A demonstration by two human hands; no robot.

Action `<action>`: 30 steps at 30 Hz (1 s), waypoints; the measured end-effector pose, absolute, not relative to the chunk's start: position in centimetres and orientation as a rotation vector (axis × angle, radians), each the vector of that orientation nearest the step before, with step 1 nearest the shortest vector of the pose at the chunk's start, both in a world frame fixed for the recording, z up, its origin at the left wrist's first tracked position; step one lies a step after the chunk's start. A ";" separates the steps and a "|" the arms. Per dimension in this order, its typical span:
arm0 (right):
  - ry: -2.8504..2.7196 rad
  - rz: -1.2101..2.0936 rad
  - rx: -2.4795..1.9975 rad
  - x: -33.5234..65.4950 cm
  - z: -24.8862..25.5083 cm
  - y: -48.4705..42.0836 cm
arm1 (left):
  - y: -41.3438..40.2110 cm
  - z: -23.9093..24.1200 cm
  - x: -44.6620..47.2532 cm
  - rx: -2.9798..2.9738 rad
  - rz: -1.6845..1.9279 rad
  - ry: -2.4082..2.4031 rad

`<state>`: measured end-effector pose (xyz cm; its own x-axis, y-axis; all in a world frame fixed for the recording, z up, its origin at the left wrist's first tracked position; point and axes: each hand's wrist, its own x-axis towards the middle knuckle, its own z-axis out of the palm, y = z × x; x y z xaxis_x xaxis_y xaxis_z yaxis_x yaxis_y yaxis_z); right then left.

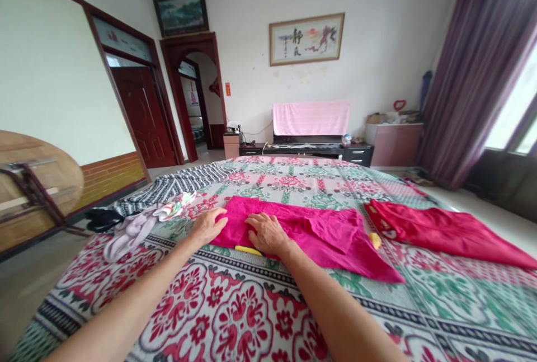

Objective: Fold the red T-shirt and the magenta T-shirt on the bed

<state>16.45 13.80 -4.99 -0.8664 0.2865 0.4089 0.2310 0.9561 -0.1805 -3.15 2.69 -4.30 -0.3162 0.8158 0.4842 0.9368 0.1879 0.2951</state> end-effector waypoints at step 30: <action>-2.482 0.348 -1.305 10.1 -2.1 20.8 | 1.6 -2.0 -1.3 -1.980 -0.786 -2.304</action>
